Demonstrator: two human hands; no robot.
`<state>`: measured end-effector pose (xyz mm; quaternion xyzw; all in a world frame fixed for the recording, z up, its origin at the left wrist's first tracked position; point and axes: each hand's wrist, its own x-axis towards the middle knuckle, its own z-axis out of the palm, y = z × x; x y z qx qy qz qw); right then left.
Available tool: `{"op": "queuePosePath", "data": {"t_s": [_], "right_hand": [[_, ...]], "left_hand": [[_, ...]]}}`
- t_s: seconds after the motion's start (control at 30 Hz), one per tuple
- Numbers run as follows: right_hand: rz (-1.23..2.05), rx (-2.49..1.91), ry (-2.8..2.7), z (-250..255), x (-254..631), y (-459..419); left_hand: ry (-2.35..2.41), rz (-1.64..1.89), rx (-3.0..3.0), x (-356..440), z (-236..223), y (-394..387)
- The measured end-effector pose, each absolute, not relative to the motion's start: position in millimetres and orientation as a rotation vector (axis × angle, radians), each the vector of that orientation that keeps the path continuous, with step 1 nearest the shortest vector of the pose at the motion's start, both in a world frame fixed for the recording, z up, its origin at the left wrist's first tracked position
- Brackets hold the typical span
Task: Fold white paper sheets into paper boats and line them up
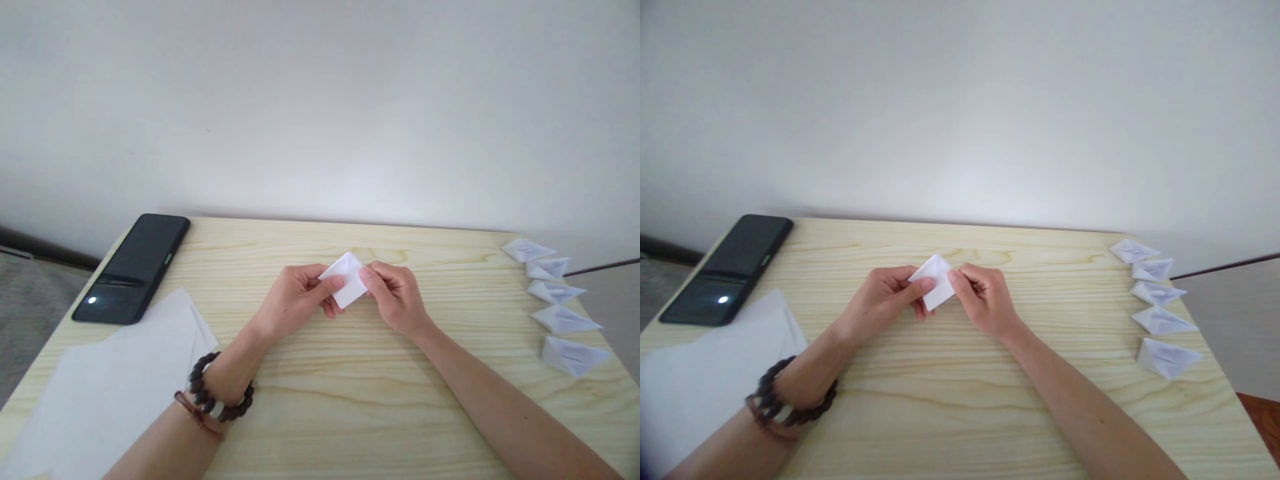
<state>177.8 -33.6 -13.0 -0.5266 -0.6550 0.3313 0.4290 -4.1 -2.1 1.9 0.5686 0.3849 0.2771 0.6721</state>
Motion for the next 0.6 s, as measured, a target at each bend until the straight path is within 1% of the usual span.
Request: {"op": "queuePosePath", "data": {"t_s": [0.3,0.4,0.5,0.6], "right_hand": [[0.903,-1.334,-1.739,-14.5,181.8,-29.2],[0.793,-1.339,-1.786,-15.6,180.8,-27.8],[0.662,-1.346,-1.763,-16.4,180.0,-25.9],[0.624,-1.369,-1.750,-16.9,180.1,-23.7]], "left_hand": [[0.901,0.643,1.319,-7.0,4.0,-2.8],[1.064,0.665,1.624,-9.3,1.3,-3.0],[1.231,0.793,2.010,-11.7,-3.6,-1.6],[1.140,0.856,2.231,-14.1,-9.1,1.8]]}}
